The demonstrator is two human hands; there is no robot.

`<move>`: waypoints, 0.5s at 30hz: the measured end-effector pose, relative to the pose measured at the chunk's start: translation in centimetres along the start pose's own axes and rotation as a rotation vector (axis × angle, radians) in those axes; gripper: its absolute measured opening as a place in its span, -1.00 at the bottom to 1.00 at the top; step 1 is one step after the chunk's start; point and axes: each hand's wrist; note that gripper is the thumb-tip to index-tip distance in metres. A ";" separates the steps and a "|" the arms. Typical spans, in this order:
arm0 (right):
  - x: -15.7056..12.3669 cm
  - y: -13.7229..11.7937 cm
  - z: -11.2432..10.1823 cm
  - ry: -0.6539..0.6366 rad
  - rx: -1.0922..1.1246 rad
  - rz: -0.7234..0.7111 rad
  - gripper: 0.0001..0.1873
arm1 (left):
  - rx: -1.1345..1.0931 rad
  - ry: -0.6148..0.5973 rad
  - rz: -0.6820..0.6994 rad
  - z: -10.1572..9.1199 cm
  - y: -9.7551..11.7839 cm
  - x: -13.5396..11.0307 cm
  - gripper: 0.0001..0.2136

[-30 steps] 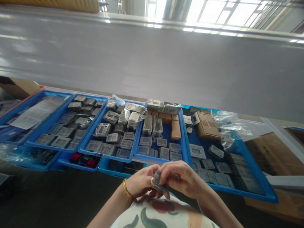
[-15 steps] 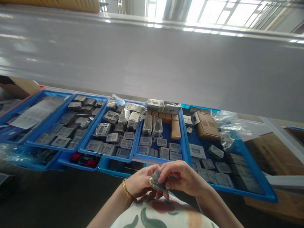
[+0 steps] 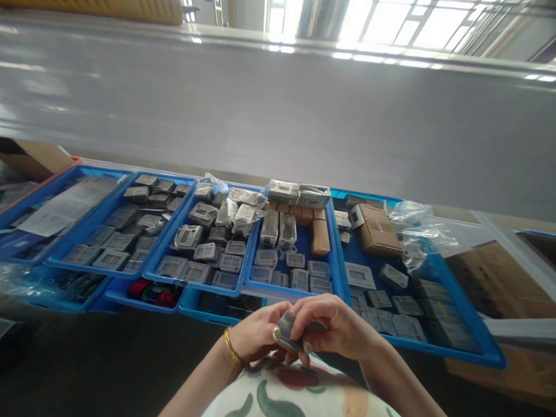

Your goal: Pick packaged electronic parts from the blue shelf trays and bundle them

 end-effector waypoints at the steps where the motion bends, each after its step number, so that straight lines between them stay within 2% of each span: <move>1: 0.0 0.1 0.0 0.005 0.031 0.013 -0.84 | -0.004 -0.008 0.003 -0.1 -0.1 0.0 -0.40; 10: 0.0 0.2 0.2 0.045 -0.016 0.038 -0.91 | -0.029 -0.051 0.053 -0.4 -0.6 -0.1 -0.39; 12: 0.0 0.4 0.3 0.068 -0.066 0.048 -0.96 | -0.022 -0.040 0.056 -0.4 -0.6 0.0 -0.40; 15: -0.1 0.6 0.7 0.153 -0.213 0.046 -0.86 | 0.024 0.008 0.028 -0.4 -0.4 0.1 -0.46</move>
Point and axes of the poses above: each hand's wrist, its own x-axis towards the middle knuckle, its own z-axis out of the palm, y = z × x, and after that the axes turned 13 degrees about x, right-handed
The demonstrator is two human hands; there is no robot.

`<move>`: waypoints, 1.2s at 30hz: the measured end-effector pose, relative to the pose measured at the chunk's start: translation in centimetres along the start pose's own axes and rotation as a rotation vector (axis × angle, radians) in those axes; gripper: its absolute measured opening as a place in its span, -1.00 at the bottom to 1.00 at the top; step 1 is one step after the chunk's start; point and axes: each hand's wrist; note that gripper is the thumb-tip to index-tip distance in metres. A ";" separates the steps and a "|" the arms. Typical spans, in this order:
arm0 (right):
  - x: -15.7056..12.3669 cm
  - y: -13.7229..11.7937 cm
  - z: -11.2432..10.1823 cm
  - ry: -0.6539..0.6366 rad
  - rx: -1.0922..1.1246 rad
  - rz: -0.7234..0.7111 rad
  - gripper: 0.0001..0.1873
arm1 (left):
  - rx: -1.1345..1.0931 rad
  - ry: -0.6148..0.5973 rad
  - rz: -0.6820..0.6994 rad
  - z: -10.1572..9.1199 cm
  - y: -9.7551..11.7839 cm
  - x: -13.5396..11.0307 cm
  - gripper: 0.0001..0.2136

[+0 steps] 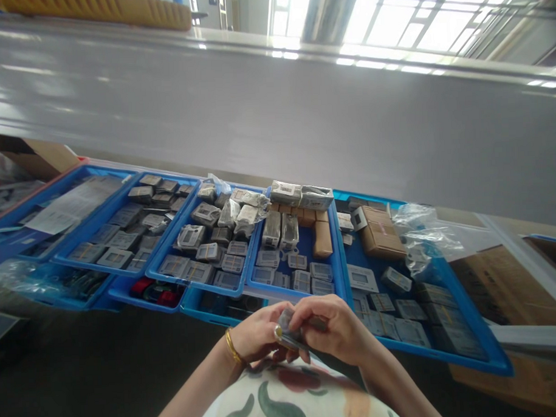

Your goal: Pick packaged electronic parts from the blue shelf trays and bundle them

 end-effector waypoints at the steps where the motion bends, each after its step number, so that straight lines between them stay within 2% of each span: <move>1: -0.1 0.0 0.1 0.028 -0.060 -0.016 -0.86 | 0.016 0.018 -0.018 0.0 0.1 0.0 -0.50; 5: -0.6 0.1 0.2 0.053 -0.300 -0.096 -0.99 | 0.041 0.038 -0.067 0.0 0.0 0.2 -0.60; 9: -1.2 0.7 0.1 0.131 -0.441 -0.088 -0.85 | 0.045 0.111 -0.038 -0.2 -1.2 0.5 -0.50; 11: -1.4 1.3 0.1 0.199 -0.497 -0.112 -0.78 | 0.039 0.155 -0.010 -0.4 -1.9 0.8 -0.47; 14: -1.7 2.2 0.1 0.328 -0.655 -0.227 -0.77 | -0.005 0.183 -0.006 -0.4 -2.5 1.3 -0.51; 19: -1.9 3.1 0.3 0.465 -0.878 -0.408 -0.80 | -0.082 0.221 -0.042 0.4 -1.8 2.0 -0.48; 23: -2.1 3.0 -0.4 0.542 -0.905 -0.435 -0.81 | -0.105 0.264 -0.104 1.1 -1.7 2.5 -0.42; 25: -2.5 2.4 -1.8 0.669 -0.938 -0.410 -0.78 | -0.115 0.316 -0.148 0.9 -2.3 2.4 -0.40; 27: -3.0 1.6 -4.1 0.940 -0.893 -0.288 -0.69 | -0.131 0.398 -0.197 0.3 -3.2 2.0 -0.39; 29: -3.8 1.1 -6.5 1.225 -0.629 -0.079 -0.58 | -0.146 0.501 -0.219 -0.7 -4.1 1.4 -0.41; 30: -4.2 1.1 -7.5 1.297 -0.451 -0.018 -0.53 | -0.147 0.554 -0.216 -1.2 -4.3 1.0 -0.45; 33: -5.6 2.5 -8.7 1.358 0.014 0.038 -0.43 | -0.103 0.703 -0.168 -2.7 -4.4 -0.1 -0.64; 36: -6.5 4.8 -7.7 1.327 0.241 0.154 -0.38 | 0.034 0.877 -0.135 -4.4 -3.7 -0.3 -0.79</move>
Point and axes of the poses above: each hand's wrist, its own x-axis towards the middle knuckle, its own z-axis out of the palm, y = z × x, and after that the axes turned 13 degrees about x, right-handed
